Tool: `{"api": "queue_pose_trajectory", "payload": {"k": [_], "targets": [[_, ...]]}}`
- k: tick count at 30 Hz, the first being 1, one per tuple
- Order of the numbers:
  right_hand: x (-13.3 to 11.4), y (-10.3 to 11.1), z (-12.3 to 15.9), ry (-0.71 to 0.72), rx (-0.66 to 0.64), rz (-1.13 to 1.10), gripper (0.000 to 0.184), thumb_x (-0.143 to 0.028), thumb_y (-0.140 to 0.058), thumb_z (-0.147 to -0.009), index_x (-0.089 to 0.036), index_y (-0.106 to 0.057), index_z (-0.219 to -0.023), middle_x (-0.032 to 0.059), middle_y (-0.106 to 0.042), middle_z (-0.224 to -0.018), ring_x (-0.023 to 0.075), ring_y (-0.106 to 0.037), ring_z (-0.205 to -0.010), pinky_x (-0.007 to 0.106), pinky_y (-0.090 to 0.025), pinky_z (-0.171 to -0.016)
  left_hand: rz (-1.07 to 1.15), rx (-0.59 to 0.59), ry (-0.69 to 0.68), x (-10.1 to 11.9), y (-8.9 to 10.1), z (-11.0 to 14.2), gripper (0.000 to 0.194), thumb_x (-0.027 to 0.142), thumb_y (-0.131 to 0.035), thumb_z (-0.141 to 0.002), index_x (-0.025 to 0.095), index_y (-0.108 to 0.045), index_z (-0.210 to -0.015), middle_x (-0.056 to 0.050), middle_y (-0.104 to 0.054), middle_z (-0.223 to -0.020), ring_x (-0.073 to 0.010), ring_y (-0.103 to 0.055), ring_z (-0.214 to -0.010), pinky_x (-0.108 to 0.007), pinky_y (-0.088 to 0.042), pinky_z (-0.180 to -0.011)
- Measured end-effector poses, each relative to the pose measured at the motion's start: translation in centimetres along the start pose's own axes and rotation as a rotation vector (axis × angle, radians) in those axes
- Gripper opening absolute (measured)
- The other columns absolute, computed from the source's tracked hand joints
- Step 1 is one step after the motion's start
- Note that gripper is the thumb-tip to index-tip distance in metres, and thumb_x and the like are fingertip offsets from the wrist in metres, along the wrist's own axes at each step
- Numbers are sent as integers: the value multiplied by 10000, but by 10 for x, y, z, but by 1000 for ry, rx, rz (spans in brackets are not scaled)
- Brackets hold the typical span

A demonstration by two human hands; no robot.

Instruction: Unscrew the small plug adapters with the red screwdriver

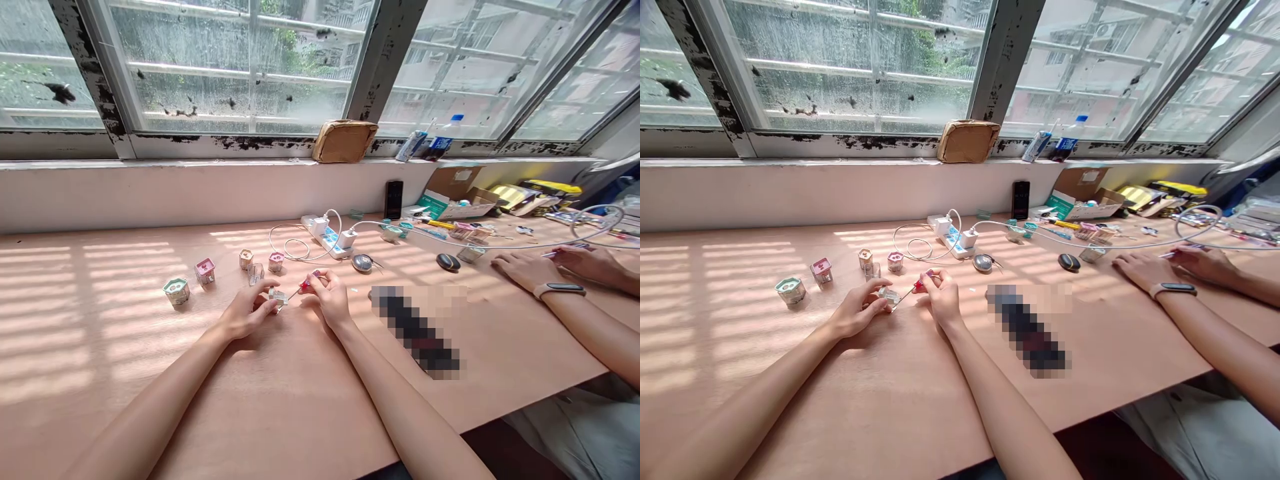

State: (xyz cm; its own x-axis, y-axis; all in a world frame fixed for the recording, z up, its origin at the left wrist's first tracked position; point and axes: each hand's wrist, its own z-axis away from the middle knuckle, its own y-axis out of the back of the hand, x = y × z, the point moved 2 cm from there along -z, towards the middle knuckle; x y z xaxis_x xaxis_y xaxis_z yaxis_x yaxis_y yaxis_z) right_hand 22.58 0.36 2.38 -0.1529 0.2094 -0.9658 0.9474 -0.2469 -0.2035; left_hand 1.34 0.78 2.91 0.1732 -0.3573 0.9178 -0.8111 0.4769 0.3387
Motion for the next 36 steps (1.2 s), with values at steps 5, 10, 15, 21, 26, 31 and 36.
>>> {"api": "queue_pose_trajectory", "payload": {"k": [5, 10, 15, 21, 26, 31, 36], "targets": [[1, -2, 3, -43, -48, -10, 489, -529, -828, -710, -189, -527, -891, 17, -677, -693, 209, -695, -600, 262, -546, -474, -11, 21, 4, 0, 0, 0, 383, 415, -558, -958, 202, -533, -1275, -34, -704, -841, -230, -731, -835, -344, -584, -779], [0, -2, 4, -50, -63, -18, 478, -524, -831, -711, -192, -534, -884, 13, -674, -699, 197, -683, -603, 270, -553, -497, 12, 13, -3, -3, 0, -1, 376, 421, -563, -960, 212, -528, -1271, -43, -694, -902, -223, -730, -834, -335, -585, -770], [-2, -3, 5, -56, -72, -15, 489, -536, -833, -699, -191, -545, -892, 23, -683, -726, 205, -692, -628, 272, -555, -511, 19, -10, 8, -4, 0, -1, 380, 426, -566, -962, 217, -523, -1276, -38, -707, -866, -229, -735, -850, -336, -583, -772], [-2, -4, 6, -89, -92, -47, 508, -542, -840, -680, -193, -546, -903, 21, -676, -747, 218, -698, -662, 263, -550, -479, 24, -8, 5, -2, 1, 1, 380, 431, -572, -960, 209, -532, -1265, -33, -715, -835, -230, -744, -824, -324, -583, -743], [-2, -7, 6, -97, -105, -40, 515, -554, -839, -673, -188, -557, -901, 20, -675, -741, 224, -705, -678, 266, -562, -483, 38, -47, 15, -2, 1, 1, 376, 419, -572, -961, 219, -533, -1276, -35, -711, -880, -233, -747, -879, -334, -587, -788], [-2, -7, 6, -83, -138, 2, 519, -578, -830, -675, -185, -561, -884, 34, -694, -744, 237, -727, -689, 274, -578, -513, -27, 53, -25, 2, 2, 0, 355, 407, -601, -940, 199, -566, -1225, -14, -692, -799, -200, -726, -771, -275, -540, -668], [2, -4, 4, -99, -129, 23, 517, -574, -828, -682, -188, -559, -896, 38, -705, -753, 253, -743, -697, 281, -589, -506, -81, 211, -104, 1, 4, -2, 361, 381, -634, -919, 196, -580, -1224, 10, -650, -734, -157, -675, -692, -218, -456, -568]]}}
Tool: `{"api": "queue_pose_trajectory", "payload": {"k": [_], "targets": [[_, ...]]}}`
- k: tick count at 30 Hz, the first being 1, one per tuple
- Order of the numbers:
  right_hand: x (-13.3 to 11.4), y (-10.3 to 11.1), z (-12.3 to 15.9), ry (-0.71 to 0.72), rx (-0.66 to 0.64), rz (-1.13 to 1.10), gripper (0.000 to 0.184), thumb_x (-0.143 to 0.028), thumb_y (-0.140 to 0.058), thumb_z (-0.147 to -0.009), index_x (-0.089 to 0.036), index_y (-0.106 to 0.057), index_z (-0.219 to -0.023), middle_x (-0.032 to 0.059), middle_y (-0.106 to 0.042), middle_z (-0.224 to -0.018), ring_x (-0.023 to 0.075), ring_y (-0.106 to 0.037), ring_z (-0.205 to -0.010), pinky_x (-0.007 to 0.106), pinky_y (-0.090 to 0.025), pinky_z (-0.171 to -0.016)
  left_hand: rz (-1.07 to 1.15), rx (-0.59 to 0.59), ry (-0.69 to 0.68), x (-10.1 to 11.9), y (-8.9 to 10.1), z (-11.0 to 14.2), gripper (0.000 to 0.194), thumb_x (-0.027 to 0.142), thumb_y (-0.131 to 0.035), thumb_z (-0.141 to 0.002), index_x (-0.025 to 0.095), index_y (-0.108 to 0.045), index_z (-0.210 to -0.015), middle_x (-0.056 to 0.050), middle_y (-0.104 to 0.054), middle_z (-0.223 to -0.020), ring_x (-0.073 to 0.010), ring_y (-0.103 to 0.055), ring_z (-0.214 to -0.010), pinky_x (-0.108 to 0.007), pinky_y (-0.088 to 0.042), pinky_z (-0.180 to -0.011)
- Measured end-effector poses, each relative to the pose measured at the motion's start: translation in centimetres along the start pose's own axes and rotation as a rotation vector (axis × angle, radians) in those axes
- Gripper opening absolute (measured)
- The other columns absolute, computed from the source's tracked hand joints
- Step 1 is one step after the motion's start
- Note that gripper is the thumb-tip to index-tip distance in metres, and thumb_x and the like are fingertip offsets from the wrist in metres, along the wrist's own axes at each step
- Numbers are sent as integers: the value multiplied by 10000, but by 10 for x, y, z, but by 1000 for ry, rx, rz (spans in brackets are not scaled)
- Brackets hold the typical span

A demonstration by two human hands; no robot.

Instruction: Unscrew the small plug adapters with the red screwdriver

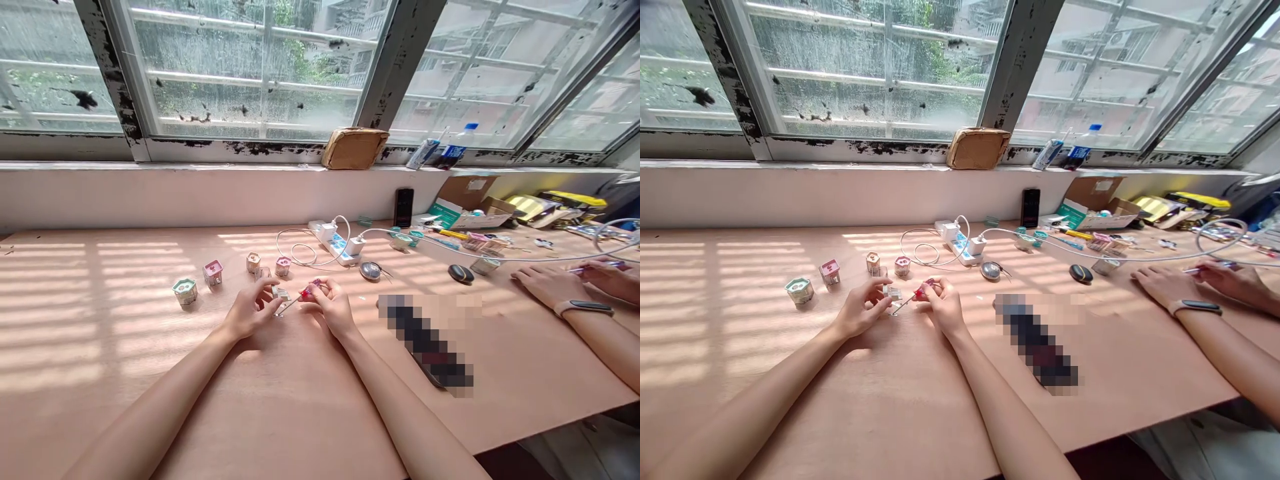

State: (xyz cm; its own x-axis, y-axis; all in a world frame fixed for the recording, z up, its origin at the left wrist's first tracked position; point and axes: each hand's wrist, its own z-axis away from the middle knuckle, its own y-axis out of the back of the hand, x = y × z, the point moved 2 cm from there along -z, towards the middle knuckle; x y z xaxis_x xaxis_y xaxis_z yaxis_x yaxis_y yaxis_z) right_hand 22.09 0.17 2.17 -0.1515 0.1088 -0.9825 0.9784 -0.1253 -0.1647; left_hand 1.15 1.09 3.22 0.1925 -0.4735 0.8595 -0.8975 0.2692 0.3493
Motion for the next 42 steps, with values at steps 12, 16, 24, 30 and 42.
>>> {"api": "queue_pose_trajectory", "payload": {"k": [12, 16, 24, 30, 42], "targets": [[0, 11, -7, 54, 75, -155, 397, -467, -828, -723, -201, -572, -868, 7, -704, -740, 191, -722, -653, 311, -630, -632, -92, 121, -115, -2, 3, -3, 381, 150, -587, -849, 212, -590, -1226, -62, -660, -1132, -166, -643, -917, -234, -515, -675], [-2, 16, -9, 72, 96, -227, 379, -460, -820, -734, -203, -574, -864, 35, -732, -768, 182, -722, -657, 316, -631, -714, -115, 38, -100, 2, 1, -2, 399, 147, -579, -831, 206, -582, -1226, -67, -664, -1136, -176, -643, -932, -235, -501, -647], [-4, 16, -8, 79, 126, -246, 368, -451, -816, -745, -206, -575, -876, 49, -743, -803, 201, -732, -678, 348, -638, -744, -124, -36, -103, 3, -2, -1, 368, 182, -594, -861, 211, -582, -1227, -68, -659, -1145, -167, -632, -902, -224, -491, -630], [-5, 13, -6, 86, 101, -243, 389, -458, -839, -732, -209, -575, -870, 46, -749, -796, 197, -727, -692, 354, -633, -758, -97, -88, -112, 0, -3, 0, 341, 225, -608, -875, 210, -589, -1215, -76, -663, -1155, -185, -640, -949, -210, -487, -597], [-14, 8, -1, 157, 100, -165, 396, -493, -819, -759, -204, -584, -892, 46, -737, -798, 203, -725, -679, 360, -621, -740, -185, -29, -137, -1, -1, 1, 337, 249, -636, -874, 210, -603, -1207, -81, -688, -1172, -220, -649, -1013, -358, -543, -875]]}}
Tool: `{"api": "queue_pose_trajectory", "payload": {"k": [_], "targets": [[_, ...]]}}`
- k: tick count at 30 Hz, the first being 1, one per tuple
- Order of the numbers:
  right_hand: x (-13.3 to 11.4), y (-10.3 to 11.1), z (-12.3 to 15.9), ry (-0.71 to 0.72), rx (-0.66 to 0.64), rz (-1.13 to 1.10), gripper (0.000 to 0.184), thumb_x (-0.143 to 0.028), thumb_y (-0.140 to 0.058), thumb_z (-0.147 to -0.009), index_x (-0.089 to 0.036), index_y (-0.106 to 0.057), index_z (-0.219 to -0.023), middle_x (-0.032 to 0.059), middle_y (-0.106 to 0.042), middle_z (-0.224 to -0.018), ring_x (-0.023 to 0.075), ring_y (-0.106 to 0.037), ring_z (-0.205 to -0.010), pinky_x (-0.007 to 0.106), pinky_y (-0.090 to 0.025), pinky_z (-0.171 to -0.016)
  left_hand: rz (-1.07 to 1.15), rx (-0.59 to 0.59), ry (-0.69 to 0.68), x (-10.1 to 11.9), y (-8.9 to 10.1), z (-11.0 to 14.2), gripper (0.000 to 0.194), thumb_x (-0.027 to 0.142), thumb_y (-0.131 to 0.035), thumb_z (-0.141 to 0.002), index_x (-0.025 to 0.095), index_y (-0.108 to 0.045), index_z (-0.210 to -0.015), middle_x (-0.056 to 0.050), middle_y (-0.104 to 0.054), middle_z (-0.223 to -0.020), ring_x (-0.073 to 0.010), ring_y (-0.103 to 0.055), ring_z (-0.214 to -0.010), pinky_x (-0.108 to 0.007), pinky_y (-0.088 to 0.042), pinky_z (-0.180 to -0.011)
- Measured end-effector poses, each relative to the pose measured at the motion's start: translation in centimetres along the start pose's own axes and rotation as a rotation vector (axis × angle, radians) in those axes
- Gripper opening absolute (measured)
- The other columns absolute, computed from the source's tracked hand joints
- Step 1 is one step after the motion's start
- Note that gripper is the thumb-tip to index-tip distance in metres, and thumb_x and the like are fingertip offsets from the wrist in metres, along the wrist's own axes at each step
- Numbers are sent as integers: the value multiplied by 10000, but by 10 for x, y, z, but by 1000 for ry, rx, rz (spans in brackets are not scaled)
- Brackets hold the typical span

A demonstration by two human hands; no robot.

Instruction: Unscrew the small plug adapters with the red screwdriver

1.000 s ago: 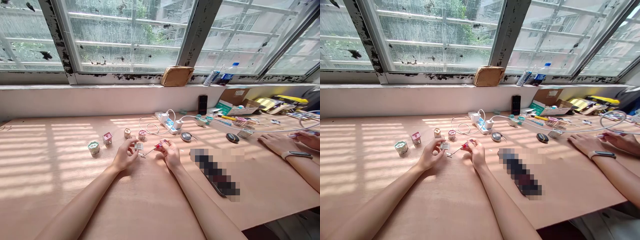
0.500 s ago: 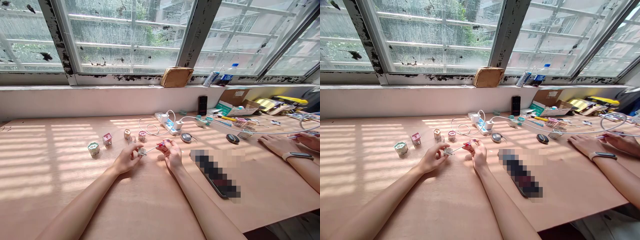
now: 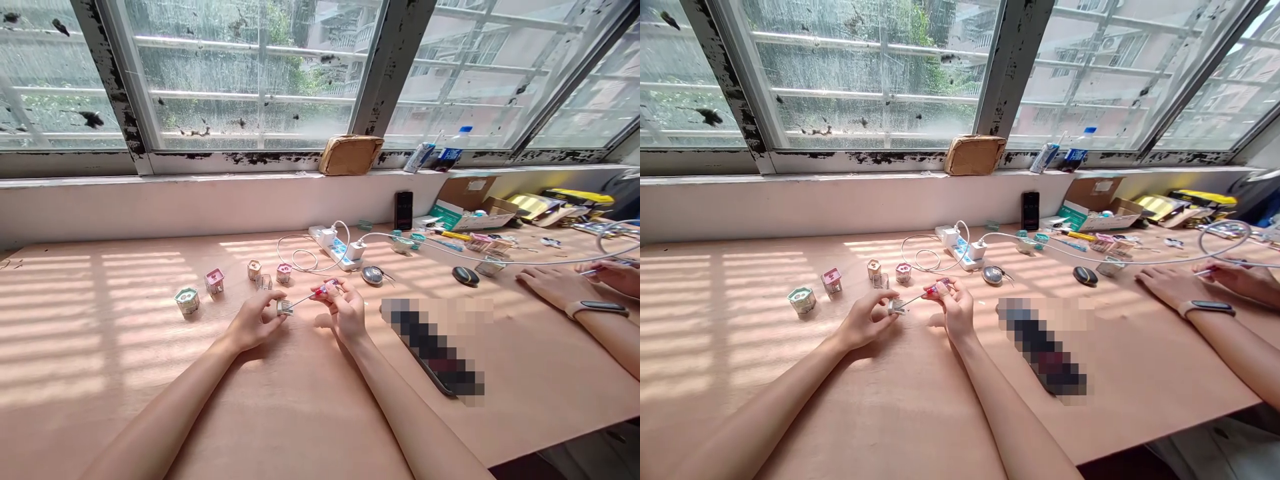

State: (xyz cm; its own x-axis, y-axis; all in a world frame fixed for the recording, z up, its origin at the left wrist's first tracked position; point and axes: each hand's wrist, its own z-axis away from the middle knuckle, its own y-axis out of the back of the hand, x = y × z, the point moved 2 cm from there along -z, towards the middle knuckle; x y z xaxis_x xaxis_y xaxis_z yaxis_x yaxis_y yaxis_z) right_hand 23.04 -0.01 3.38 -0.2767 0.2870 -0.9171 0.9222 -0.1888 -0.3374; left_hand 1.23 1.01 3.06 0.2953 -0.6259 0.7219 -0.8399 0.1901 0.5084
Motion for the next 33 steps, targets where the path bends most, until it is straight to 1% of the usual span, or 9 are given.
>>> {"api": "queue_pose_trajectory", "payload": {"k": [2, 5, 7, 10, 13, 16, 21, 28, 33], "targets": [[-1, -1, 1, 7, 4, 9, 387, -487, -818, -761, -206, -583, -885, 45, -735, -798, 209, -727, -685, 368, -624, -747, 7, -1, -11, -1, 0, 0, 331, 239, -634, -878, 214, -598, -1205, -76, -685, -1184, -221, -645, -1028, -376, -535, -905], [-1, -1, 2, 3, 15, 16, 385, -484, -814, -761, -208, -583, -895, 41, -726, -796, 221, -733, -708, 373, -631, -735, 32, -15, -17, -2, -1, 0, 322, 229, -624, -884, 222, -590, -1204, -72, -668, -1195, -217, -639, -1030, -356, -549, -865], [0, 0, 2, -17, 20, 19, 390, -487, -813, -758, -210, -583, -908, 26, -718, -783, 223, -734, -703, 366, -635, -703, 54, -11, -28, -2, -1, 0, 300, 228, -611, -893, 222, -586, -1191, -81, -643, -1227, -219, -630, -1053, -328, -562, -816], [3, 1, 0, -19, 25, 14, 397, -493, -818, -751, -211, -590, -913, 8, -709, -758, 210, -731, -685, 354, -636, -695, 90, -17, -53, 1, -1, -1, 209, 229, -577, -918, 210, -594, -1126, -102, -603, -1251, -215, -626, -1048, -262, -561, -696], [4, 1, -1, 8, 28, -3, 402, -493, -824, -748, -205, -598, -915, 18, -719, -763, 199, -728, -686, 352, -635, -732, 89, -42, -64, 5, 0, -1, 131, 221, -538, -943, 203, -611, -1050, -110, -578, -1250, -181, -631, -954, -223, -536, -622], [5, 1, -1, 9, 29, 4, 396, -492, -816, -758, -200, -599, -914, 33, -727, -778, 205, -730, -683, 371, -636, -744, 53, -59, -43, 7, 1, -1, 111, 212, -529, -947, 202, -625, -1002, -109, -570, -1248, -158, -617, -877, -229, -537, -630], [5, 2, -2, 16, 54, -6, 409, -495, -817, -756, -196, -588, -917, 25, -712, -752, 214, -731, -682, 392, -641, -739, 43, -55, -52, 8, 2, -1, 101, 189, -535, -934, 192, -628, -973, -111, -573, -1222, -155, -608, -869, -236, -535, -651], [4, 4, -3, 42, 91, -33, 378, -469, -818, -761, -202, -580, -884, 3, -678, -719, 200, -718, -679, 395, -639, -755, 46, -44, -59, 9, 2, -2, 110, 171, -528, -923, 197, -627, -964, -116, -567, -1216, -205, -618, -1026, -229, -541, -659], [2, 6, -3, 57, 118, -49, 367, -466, -813, -760, -208, -578, -869, 4, -679, -715, 181, -696, -649, 359, -635, -712, 34, -43, -51, 7, 3, -2, 113, 174, -523, -925, 200, -623, -969, -112, -563, -1231, -195, -622, -982, -245, -558, -679]]}}
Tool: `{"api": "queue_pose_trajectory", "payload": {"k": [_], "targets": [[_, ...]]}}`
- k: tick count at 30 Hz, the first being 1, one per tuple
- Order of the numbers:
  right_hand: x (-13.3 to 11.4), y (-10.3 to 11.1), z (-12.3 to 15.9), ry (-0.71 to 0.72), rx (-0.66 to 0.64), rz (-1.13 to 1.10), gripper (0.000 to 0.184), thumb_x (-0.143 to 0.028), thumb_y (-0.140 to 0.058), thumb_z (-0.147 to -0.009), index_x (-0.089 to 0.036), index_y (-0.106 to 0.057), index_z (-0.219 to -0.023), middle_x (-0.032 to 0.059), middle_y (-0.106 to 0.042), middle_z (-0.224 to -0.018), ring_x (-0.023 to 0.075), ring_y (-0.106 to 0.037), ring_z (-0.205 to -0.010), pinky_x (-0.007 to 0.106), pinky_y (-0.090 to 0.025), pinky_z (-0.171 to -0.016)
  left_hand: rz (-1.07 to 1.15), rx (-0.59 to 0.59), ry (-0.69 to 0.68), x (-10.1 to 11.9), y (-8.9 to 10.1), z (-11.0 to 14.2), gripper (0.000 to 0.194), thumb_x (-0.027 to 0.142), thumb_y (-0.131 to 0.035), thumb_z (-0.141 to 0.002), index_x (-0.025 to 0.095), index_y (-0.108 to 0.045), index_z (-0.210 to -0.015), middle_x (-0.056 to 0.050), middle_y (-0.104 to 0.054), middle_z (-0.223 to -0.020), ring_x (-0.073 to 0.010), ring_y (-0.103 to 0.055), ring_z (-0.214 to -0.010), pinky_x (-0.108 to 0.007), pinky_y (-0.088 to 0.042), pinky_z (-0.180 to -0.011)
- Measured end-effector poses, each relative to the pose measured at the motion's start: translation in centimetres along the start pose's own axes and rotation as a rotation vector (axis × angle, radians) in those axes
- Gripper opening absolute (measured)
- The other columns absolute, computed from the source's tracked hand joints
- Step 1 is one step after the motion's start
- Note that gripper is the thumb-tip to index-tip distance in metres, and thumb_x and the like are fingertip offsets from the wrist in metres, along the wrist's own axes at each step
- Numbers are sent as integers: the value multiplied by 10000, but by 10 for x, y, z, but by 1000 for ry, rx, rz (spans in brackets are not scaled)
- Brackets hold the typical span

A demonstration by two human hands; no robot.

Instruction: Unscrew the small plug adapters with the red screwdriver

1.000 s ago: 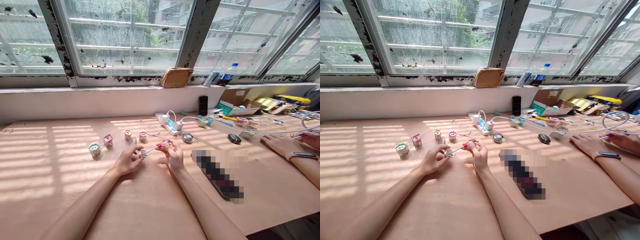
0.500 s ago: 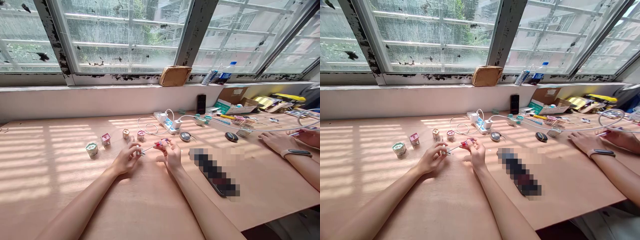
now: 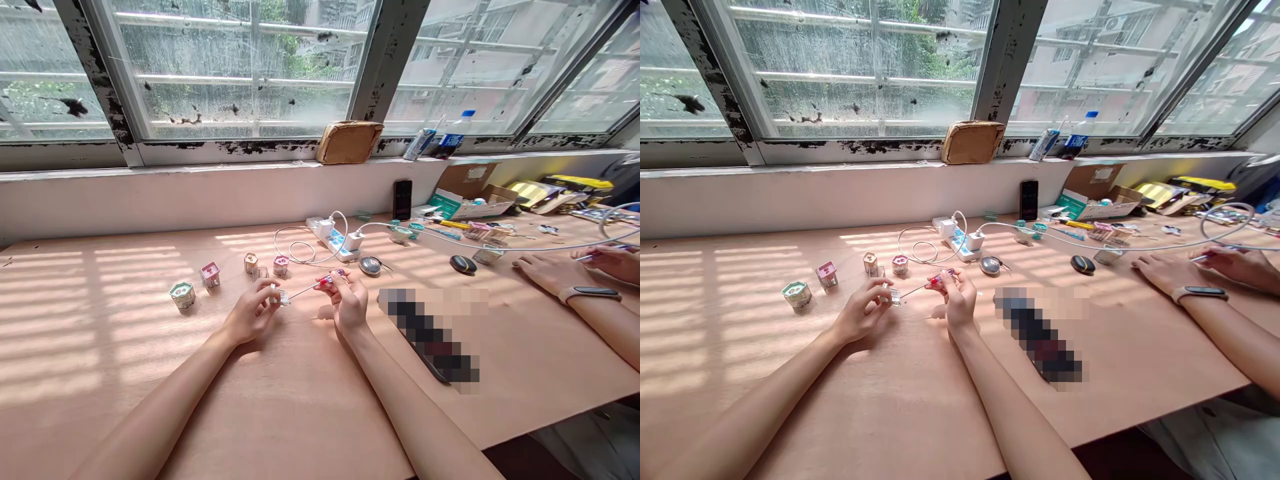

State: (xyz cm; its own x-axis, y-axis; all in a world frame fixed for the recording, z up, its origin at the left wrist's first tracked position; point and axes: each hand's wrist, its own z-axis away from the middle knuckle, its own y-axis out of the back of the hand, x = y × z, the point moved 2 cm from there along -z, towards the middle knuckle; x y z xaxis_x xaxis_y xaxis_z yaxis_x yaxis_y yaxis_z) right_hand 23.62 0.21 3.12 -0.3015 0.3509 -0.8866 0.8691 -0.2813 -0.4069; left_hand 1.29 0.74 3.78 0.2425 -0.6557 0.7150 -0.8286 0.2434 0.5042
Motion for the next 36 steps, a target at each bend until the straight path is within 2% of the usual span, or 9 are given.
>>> {"api": "queue_pose_trajectory", "payload": {"k": [3, 8, 14, 18, 23, 29, 33, 36], "targets": [[-1, 1, -1, 21, 23, 7, 357, -464, -809, -758, -208, -579, -854, 12, -684, -710, 179, -685, -641, 339, -629, -675, -18, 21, -30, 0, 0, 0, 111, 157, -517, -925, 199, -618, -951, -110, -567, -1231, -199, -623, -1002, -278, -568, -764], [-4, -1, 1, 16, 9, -4, 346, -451, -808, -760, -209, -578, -848, 2, -678, -685, 168, -668, -574, 350, -627, -665, -68, 76, -163, 2, 0, 0, 136, 103, -494, -935, 184, -603, -924, -133, -576, -1221, -223, -607, -1130, -333, -530, -925], [-8, -7, 6, 92, -82, 15, 292, -414, -775, -823, -203, -588, -898, -7, -676, -721, 186, -706, -643, 362, -629, -690, -139, 100, -241, 0, -1, 0, 146, 61, -521, -923, 180, -604, -942, -132, -585, -1212, -212, -623, -1111, -311, -541, -885], [-7, -8, 7, 111, -111, 18, 287, -405, -778, -831, -196, -598, -912, -2, -695, -721, 181, -708, -620, 347, -622, -686, -147, 108, -253, -2, -2, 0, 149, 53, -527, -924, 179, -601, -952, -127, -585, -1211, -194, -636, -1076, -287, -551, -854], [-5, -7, 6, 114, -113, 26, 288, -406, -777, -831, -198, -597, -920, 0, -699, -737, 190, -715, -631, 355, -622, -685, -155, 104, -252, -2, -3, 0, 150, 57, -523, -929, 180, -604, -957, -128, -584, -1202, -205, -626, -1110, -283, -559, -842], [-4, -5, 6, 115, -101, 14, 288, -404, -782, -832, -196, -607, -925, -5, -683, -745, 180, -707, -635, 365, -633, -683, -117, 83, -212, -4, -4, 1, 147, 76, -516, -941, 181, -605, -991, -124, -572, -1217, -176, -652, -1001, -237, -573, -731], [-5, -5, 5, 111, -103, -19, 284, -398, -786, -833, -197, -606, -920, -7, -679, -747, 174, -707, -646, 350, -636, -677, -65, 76, -179, -5, -5, 1, 195, 92, -509, -952, 199, -591, -1094, -115, -562, -1247, -153, -647, -954, -215, -576, -681], [-5, -4, 3, 99, -90, -51, 304, -413, -800, -817, -200, -602, -901, -11, -680, -735, 171, -708, -642, 333, -637, -657, -36, 80, -170, -6, -5, 1, 259, 100, -518, -949, 214, -559, -1177, -115, -565, -1265, -172, -636, -1013, -213, -579, -669]]}}
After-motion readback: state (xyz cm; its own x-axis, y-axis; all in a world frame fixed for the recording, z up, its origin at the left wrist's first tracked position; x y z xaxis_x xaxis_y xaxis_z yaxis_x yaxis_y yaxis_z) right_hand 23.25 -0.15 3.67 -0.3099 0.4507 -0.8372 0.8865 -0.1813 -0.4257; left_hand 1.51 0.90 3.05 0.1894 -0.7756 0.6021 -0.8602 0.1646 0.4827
